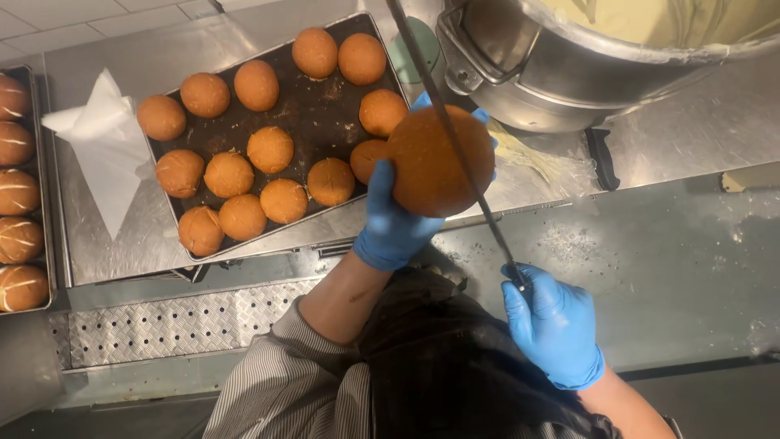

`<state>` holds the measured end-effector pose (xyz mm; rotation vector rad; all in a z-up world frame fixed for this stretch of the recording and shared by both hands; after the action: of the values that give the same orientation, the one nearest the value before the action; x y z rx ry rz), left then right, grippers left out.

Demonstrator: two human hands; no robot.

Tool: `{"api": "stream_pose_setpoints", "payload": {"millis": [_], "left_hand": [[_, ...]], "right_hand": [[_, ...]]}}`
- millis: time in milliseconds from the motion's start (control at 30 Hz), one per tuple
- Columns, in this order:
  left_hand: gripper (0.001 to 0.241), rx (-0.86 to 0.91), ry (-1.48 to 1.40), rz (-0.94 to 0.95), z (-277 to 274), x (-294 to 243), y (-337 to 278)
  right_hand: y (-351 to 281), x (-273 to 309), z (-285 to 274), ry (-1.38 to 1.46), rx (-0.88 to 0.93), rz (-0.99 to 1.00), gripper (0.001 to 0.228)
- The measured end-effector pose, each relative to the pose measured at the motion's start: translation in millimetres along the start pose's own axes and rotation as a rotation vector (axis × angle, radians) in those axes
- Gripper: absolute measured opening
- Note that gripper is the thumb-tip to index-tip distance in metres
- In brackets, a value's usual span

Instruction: Slicing a cross shape into the top of round bread rolls using a serrated knife.

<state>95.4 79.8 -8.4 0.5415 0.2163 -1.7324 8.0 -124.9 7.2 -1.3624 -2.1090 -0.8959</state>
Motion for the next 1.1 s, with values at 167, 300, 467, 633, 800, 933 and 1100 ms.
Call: {"api": "stream_pose_setpoints", "payload": {"millis": [167, 300, 467, 633, 800, 933, 1100], "left_hand": [[0.096, 0.022, 0.018, -0.025, 1, 11, 4], [0.09, 0.05, 0.183, -0.006, -10, 26, -2], [0.089, -0.026, 0.065, -0.065, 12, 22, 13], [0.091, 0.093, 0.097, -0.058, 32, 20, 21], [0.099, 0.027, 0.072, -0.084, 28, 21, 21], [0.099, 0.003, 0.133, -0.052, 10, 33, 10], [0.096, -0.033, 0.253, 0.032, 36, 30, 1]], "right_hand": [[-7, -9, -8, 0.018, -0.038, -0.023, 0.019], [-10, -20, -11, 0.036, -0.022, 0.03, 0.019], [-8, -22, -21, 0.037, -0.02, 0.073, 0.018], [-13, -24, -25, 0.048, -0.013, 0.115, 0.016], [-14, -13, -22, 0.024, -0.038, 0.046, 0.015], [-15, -14, -17, 0.01, -0.01, 0.096, 0.015], [-11, -8, -13, 0.05, -0.025, 0.062, 0.015]]}}
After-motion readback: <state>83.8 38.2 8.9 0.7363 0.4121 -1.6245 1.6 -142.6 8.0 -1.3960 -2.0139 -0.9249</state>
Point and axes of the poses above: each hand's wrist, its own y-axis towards the middle knuckle, its own z-axis out of the palm, x = y × z, the point moved 3 cm from there along y, towards the middle knuckle, and after that the axes turned 8 degrees about y, right-handed, at the moved point
